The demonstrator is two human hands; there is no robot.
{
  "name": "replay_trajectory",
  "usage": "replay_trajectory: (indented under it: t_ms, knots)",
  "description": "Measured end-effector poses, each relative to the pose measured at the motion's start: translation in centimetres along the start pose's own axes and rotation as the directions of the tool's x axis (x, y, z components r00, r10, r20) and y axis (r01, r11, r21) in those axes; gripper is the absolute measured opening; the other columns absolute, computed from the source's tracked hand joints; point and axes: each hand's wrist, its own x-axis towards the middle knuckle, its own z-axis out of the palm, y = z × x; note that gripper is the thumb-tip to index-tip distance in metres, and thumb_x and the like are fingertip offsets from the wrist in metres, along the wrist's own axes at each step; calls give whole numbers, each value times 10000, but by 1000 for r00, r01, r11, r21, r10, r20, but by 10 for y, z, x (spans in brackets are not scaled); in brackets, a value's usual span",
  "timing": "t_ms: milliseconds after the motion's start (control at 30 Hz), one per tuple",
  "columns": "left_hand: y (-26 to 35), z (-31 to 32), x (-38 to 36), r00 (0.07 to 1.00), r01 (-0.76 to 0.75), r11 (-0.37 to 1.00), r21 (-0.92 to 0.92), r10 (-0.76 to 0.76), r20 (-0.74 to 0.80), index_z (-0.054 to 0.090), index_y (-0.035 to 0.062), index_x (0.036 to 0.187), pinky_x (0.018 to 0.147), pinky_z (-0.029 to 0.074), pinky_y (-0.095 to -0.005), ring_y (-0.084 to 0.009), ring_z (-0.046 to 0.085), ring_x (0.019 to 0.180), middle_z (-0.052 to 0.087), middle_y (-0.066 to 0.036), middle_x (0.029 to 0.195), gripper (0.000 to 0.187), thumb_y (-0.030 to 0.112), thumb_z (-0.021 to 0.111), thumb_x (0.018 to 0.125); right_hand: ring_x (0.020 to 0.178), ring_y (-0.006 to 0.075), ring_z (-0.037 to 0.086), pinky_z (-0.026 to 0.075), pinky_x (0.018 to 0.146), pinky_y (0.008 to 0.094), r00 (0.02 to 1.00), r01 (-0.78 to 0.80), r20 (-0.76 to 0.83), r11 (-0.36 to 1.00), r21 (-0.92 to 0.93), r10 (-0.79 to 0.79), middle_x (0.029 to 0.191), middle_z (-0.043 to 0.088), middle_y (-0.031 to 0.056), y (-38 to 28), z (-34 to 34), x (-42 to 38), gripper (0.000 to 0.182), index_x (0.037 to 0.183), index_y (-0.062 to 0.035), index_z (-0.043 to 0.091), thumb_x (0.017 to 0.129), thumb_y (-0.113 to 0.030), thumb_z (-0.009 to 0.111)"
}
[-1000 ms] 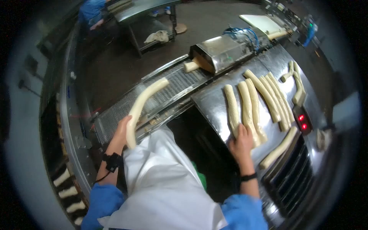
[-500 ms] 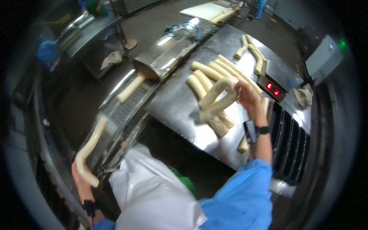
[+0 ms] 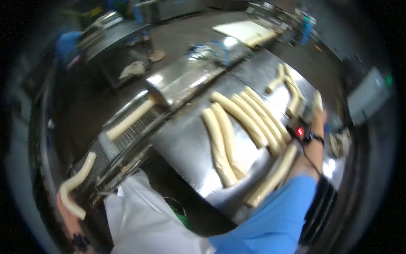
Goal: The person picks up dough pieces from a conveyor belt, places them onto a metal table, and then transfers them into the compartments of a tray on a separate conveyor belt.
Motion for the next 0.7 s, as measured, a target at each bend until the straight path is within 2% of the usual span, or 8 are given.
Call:
replay_trajectory:
  t_ms: [67, 133, 267, 300, 333, 467, 567, 700]
  knots:
    - [7, 6, -14, 999, -29, 993, -118, 27, -22, 576, 129, 801, 401, 376, -190, -45, 480, 457, 511, 52, 582, 279, 389, 561, 904, 931, 240, 635, 465, 829, 364, 980, -150, -154, 978, -146, 128, 1006, 681, 132, 2, 27, -10, 501, 1047, 24, 657, 799, -412, 663]
    - [17, -9, -19, 993, 83, 995, -48, -78, 89, 580, 100, 821, 439, 417, -216, -72, 507, 484, 526, 37, 603, 290, 368, 541, 922, 1159, 309, 550, 418, 955, 367, 948, -115, 281, 984, -135, 149, 1265, 559, 231, 161, 66, 73, 658, 1297, 46, 478, 804, -365, 620]
    - [22, -6, -14, 991, 72, 997, -9, -70, 114, 591, 77, 857, 493, 448, -249, -103, 531, 533, 547, 14, 647, 291, 358, 546, 919, 1146, 330, 558, 402, 992, 397, 986, 163, 72, 959, -234, -150, 1221, 591, 206, 88, 59, 8, 581, 1216, 33, 560, 785, -348, 642]
    - [22, -6, -12, 993, 58, 998, -4, -58, 99, 591, 74, 864, 500, 449, -251, -106, 533, 541, 550, 10, 655, 289, 355, 549, 917, 1107, 373, 567, 434, 947, 430, 996, -85, -4, 926, -368, 89, 1140, 619, 218, 62, 65, -8, 534, 1213, -26, 560, 747, -273, 644]
    - [24, -3, -10, 994, 53, 999, 4, -54, 94, 592, 71, 871, 507, 449, -253, -108, 534, 548, 552, 7, 663, 288, 353, 553, 915, 1086, 357, 583, 449, 906, 482, 998, 2, 55, 777, -629, 43, 1173, 604, 237, 3, 45, -36, 508, 1146, 30, 585, 752, -283, 656]
    - [27, 15, -15, 998, 45, 998, 50, -47, 38, 594, 58, 899, 535, 451, -260, -119, 538, 579, 562, -8, 695, 285, 342, 566, 906, 1116, 370, 513, 429, 937, 440, 910, 301, 330, 947, -109, -252, 1171, 538, 242, -97, 70, -160, 582, 1193, 13, 525, 773, -344, 714]
    - [25, 13, -21, 1000, 30, 997, 72, -30, -4, 596, 49, 919, 556, 452, -265, -128, 541, 601, 570, -20, 719, 287, 334, 576, 900, 1376, 485, 164, 231, 1120, 514, 400, 416, 834, 886, 204, -380, 1457, 242, 323, -142, 88, -269, 864, 1382, -76, 416, 702, -515, 721]
    - [26, -3, -19, 999, 12, 997, 78, -9, -39, 598, 37, 947, 584, 454, -272, -138, 545, 632, 580, -35, 751, 292, 324, 589, 891, 1355, 565, 115, 313, 1002, 637, 284, 740, 907, 673, 0, -312, 1512, 165, 264, -163, 69, -364, 837, 1406, -267, 406, 695, -620, 670]
